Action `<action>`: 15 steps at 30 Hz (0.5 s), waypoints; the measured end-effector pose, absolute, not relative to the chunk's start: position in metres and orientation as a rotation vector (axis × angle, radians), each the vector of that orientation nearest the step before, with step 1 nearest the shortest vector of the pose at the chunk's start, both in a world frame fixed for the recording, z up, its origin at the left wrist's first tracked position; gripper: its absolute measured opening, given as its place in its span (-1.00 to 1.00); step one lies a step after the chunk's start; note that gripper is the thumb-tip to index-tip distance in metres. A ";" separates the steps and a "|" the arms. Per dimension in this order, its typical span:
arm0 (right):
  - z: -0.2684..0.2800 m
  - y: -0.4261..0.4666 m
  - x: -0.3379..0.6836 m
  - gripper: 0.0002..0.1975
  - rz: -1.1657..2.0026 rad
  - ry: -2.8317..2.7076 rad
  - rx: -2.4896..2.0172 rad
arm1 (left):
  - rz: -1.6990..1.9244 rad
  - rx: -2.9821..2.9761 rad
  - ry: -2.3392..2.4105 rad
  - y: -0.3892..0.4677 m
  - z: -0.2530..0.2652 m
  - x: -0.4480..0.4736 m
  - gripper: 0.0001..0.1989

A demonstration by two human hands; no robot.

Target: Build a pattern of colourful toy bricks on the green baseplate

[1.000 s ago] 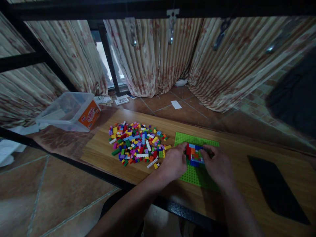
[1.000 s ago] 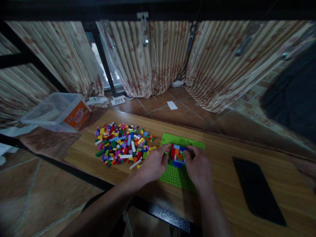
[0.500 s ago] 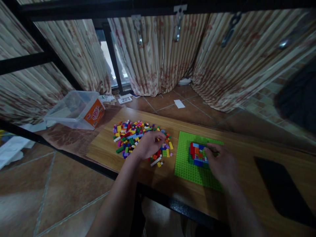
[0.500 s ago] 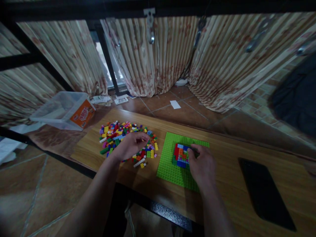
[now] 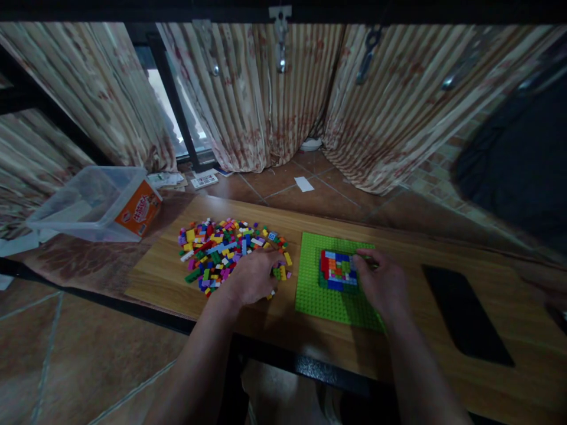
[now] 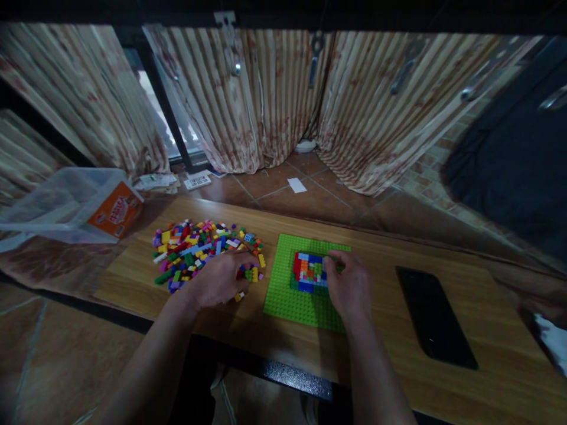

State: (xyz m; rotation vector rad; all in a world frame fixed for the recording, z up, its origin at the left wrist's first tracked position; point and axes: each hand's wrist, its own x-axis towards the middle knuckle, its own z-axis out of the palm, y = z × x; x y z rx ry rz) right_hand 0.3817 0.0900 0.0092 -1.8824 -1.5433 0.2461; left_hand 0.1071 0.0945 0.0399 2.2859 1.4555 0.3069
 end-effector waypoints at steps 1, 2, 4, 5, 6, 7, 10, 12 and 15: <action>0.009 0.090 0.382 -0.62 0.244 -1.539 -1.882 | 0.310 2.284 1.456 0.095 0.040 0.107 -0.65; 0.009 0.090 0.383 -0.62 0.246 -1.535 -1.879 | 0.315 2.283 1.458 0.095 0.040 0.107 -0.65; 0.009 0.090 0.383 -0.62 0.255 -1.535 -1.868 | 0.329 2.284 1.461 0.096 0.040 0.105 -0.65; 0.009 0.090 0.382 -0.62 0.258 -1.536 -1.864 | 0.338 2.284 1.458 0.096 0.040 0.105 -0.65; 0.009 0.090 0.382 -0.62 0.262 -1.539 -1.861 | 0.346 2.281 1.454 0.097 0.040 0.104 -0.65; 0.009 0.090 0.381 -0.63 0.267 -1.541 -1.862 | 0.350 2.274 1.450 0.097 0.040 0.104 -0.64; 0.009 0.091 0.380 -0.63 0.292 -1.528 -1.875 | 0.363 2.227 1.442 0.098 0.041 0.101 -0.58; 0.010 0.091 0.379 -0.63 0.301 -1.527 -1.882 | 0.395 2.195 1.432 0.098 0.043 0.097 -0.54; 0.010 0.090 0.380 -0.62 0.293 -1.547 -1.880 | 0.466 2.152 1.446 0.100 0.046 0.088 -0.56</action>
